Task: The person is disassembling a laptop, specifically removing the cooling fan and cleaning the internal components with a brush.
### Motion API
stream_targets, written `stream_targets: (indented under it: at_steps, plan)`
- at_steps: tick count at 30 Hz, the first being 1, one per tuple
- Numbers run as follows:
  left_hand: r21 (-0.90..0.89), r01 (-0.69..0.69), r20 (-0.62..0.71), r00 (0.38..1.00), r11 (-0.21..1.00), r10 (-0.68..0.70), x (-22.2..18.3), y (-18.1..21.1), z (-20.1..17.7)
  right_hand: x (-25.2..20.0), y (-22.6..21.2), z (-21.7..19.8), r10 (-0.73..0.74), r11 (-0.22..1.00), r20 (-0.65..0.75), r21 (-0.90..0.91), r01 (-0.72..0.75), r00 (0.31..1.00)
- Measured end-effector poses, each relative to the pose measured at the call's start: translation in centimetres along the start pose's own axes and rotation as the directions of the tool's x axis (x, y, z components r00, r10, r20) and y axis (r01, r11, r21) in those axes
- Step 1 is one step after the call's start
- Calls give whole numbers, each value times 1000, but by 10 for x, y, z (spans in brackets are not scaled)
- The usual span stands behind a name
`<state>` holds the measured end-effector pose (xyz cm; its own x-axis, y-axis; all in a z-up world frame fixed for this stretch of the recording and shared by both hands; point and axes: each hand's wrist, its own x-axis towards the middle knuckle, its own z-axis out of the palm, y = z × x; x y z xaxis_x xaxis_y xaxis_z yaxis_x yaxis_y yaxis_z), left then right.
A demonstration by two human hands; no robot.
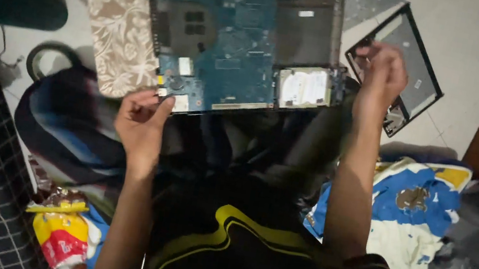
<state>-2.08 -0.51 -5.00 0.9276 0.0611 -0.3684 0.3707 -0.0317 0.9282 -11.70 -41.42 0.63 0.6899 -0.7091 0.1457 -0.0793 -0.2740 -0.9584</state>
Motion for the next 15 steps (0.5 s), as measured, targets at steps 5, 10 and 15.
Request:
stream_targets:
  at_steps: [5, 10, 15]
  plan:
    - [-3, 28, -28, 999, 1000, -28, 5, 2, -2, 29, 309, -48, 327, 945, -10, 22, -327, 945]
    - [41, 1, -42, 999, 999, 1, 3, 9, -1, 15, 272, -29, 647, 694, 37, -441, -569, 762]
    - [127, -91, -22, 995, 988, 94, 2, -9, -14, 1, 266, 6, 685, 680, 66, -416, -604, 725]
